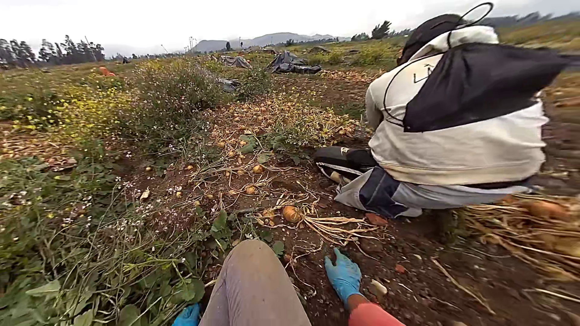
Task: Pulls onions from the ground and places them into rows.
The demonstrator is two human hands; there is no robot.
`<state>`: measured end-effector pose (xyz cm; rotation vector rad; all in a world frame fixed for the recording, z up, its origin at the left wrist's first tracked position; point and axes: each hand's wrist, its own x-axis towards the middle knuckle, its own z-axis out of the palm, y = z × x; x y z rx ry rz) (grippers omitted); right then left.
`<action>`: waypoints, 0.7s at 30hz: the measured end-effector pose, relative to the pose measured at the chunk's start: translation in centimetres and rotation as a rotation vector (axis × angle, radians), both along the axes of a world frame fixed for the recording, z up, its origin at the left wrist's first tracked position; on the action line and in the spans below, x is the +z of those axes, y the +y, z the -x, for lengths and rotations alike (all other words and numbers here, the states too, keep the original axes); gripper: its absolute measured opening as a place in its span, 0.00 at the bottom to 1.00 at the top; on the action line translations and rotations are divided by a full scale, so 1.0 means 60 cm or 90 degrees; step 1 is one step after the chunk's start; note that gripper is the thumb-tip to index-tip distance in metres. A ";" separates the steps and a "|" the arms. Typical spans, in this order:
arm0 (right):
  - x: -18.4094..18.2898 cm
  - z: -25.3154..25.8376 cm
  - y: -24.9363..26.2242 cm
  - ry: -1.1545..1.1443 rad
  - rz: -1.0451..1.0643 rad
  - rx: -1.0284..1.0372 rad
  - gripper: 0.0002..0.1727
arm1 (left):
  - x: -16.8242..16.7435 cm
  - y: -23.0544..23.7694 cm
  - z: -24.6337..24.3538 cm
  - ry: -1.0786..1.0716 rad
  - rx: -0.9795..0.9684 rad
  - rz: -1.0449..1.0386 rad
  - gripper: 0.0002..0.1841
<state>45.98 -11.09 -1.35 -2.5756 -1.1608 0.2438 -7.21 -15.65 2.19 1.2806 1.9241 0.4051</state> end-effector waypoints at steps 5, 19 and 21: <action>0.011 0.001 -0.034 0.022 0.010 0.012 0.33 | -0.044 -0.016 0.009 -0.041 -0.027 -0.065 0.21; -0.001 0.008 -0.058 0.001 -0.055 0.006 0.28 | 0.217 -0.021 -0.144 -0.245 0.021 -0.267 0.23; -0.002 0.010 -0.054 -0.004 -0.049 0.007 0.28 | 0.271 -0.011 -0.202 -0.180 -0.147 -0.417 0.25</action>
